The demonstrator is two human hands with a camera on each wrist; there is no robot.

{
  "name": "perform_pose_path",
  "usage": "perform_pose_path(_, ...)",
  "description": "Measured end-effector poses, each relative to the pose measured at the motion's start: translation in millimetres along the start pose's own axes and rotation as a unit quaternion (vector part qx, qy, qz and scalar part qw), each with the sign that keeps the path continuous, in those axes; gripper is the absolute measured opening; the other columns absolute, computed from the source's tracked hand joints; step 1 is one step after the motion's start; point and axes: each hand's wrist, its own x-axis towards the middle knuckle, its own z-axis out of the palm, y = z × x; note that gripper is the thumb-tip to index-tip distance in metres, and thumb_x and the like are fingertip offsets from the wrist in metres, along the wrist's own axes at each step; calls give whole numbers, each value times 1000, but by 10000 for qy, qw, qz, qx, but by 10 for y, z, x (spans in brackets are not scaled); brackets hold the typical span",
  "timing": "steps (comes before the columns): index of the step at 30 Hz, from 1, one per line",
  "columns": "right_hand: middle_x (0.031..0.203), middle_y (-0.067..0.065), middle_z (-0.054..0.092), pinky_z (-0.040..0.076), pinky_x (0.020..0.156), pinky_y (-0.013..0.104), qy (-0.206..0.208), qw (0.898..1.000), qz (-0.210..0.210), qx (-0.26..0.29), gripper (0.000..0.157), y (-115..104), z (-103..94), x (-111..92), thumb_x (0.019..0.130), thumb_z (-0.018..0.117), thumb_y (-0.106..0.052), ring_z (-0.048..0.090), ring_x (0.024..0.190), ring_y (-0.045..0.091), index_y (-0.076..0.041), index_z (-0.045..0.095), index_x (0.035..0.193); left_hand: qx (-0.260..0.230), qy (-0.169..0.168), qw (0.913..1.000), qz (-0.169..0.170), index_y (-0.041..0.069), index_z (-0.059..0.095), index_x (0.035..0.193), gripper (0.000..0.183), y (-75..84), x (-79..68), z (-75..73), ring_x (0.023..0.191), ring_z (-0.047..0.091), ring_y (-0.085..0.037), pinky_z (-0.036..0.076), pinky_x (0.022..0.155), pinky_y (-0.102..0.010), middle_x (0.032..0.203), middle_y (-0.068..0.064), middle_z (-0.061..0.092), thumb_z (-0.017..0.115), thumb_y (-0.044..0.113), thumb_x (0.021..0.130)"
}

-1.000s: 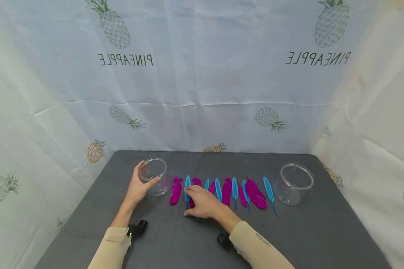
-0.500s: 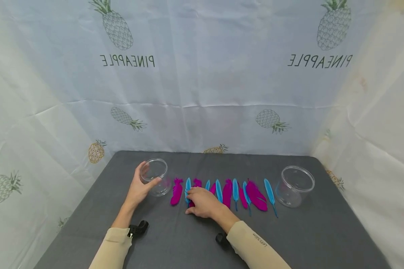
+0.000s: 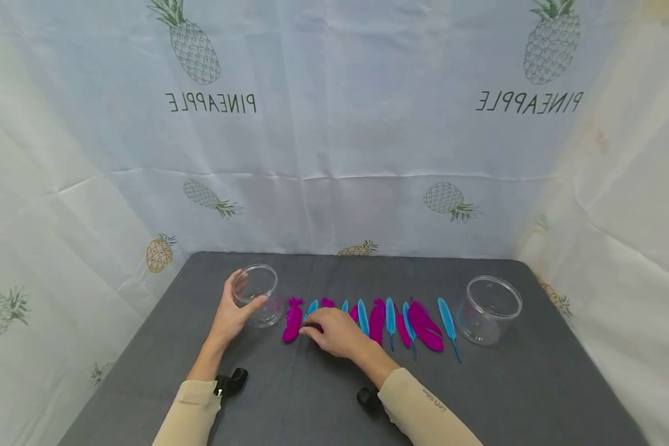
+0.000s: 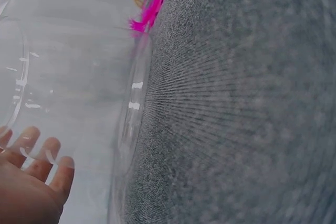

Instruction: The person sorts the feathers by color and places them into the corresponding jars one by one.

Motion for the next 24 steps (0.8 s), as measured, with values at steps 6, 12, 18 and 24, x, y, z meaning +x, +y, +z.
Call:
perform_pose_path(6,97,-6,73,58,81,36,864,9941,-52,654,13,-13,-25,47,95,74,-18,68,87,9,-11,77,105,47,40,10000,37,-3,18,158,93,-7,2,3,146,30,-44,23,117,-60,158,-27,32,79,12,89)
perform_pose_path(12,96,-4,73,58,77,29,1445,9845,-325,940,8,-38,-50,100,94,74,-11,69,85,9,-10,77,102,140,67,9998,-105,0,19,158,92,15,-1,10,146,30,-43,26,116,-60,158,-26,32,79,17,90)
perform_pose_path(18,96,-1,74,59,78,29,1694,9779,-197,1211,8,-50,-97,159,96,72,-11,69,84,9,-7,77,101,114,155,9998,-92,1,20,158,93,-156,56,31,146,31,-42,24,117,-59,157,-25,34,80,18,89)
perform_pose_path(24,93,3,75,58,70,26,1876,9707,11,1501,9,-77,-222,245,97,70,-11,68,77,8,-5,77,101,146,333,9993,108,9,23,157,94,-494,188,72,144,35,-38,27,116,-57,155,-20,38,83,24,86)
